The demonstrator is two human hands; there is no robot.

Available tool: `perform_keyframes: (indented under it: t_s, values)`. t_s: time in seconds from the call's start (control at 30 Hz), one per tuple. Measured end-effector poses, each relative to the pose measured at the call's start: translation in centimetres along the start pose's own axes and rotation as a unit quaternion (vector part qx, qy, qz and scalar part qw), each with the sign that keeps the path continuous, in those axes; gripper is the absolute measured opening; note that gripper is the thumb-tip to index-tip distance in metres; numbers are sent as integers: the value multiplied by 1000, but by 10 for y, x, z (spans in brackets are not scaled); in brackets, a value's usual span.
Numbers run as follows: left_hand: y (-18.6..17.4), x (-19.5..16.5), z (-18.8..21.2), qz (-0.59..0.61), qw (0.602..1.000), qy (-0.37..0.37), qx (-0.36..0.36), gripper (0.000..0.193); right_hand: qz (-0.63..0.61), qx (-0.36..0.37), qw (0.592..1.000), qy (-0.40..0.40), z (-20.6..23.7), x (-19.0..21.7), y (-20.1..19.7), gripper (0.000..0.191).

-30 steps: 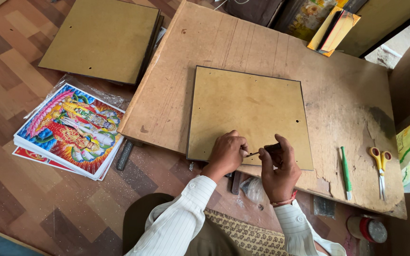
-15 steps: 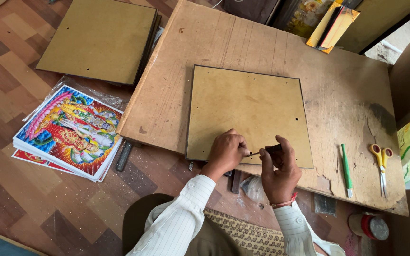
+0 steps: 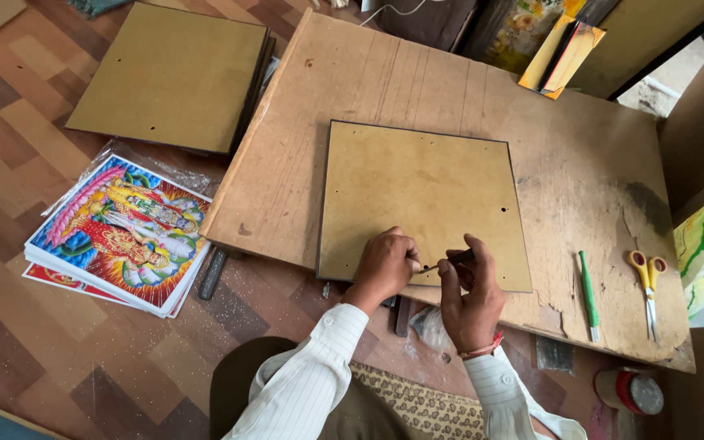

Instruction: The person works at a low workbench on a square wooden frame backboard, using a small hand tool to fit hardware into the pre-drilled holes along the board, repositioning and rotating the board to reach each hole. Stacks of finished boards and printed posters sit beside the work area.

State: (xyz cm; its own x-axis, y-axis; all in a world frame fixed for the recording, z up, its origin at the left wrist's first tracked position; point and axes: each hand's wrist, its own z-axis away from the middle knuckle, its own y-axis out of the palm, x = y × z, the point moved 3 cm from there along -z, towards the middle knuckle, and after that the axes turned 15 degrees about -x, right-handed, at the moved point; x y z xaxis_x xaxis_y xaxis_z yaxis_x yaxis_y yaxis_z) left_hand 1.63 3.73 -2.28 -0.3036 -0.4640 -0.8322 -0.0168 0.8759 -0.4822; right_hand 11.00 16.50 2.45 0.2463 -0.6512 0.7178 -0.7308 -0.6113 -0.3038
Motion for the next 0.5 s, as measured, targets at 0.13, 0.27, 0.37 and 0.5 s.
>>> perform_keyframes:
  t_s: [0.13,0.27,0.37,0.5]
  values:
    - [0,1,2,0,1000,15,-7,10,-18,8,1000,5,-3,1,-2,52]
    - [3,5,3,-6,1000,11,4,8,-16,-7,1000,-8,-3,2,-5,57]
    - [4,7,2,-2,1000,18,3,6,-20,-12,1000,-9,-4,2,-3,56]
    - [4,9,0,8,1000,5,12,7,-30,-11,999,0,-5,1,1,53]
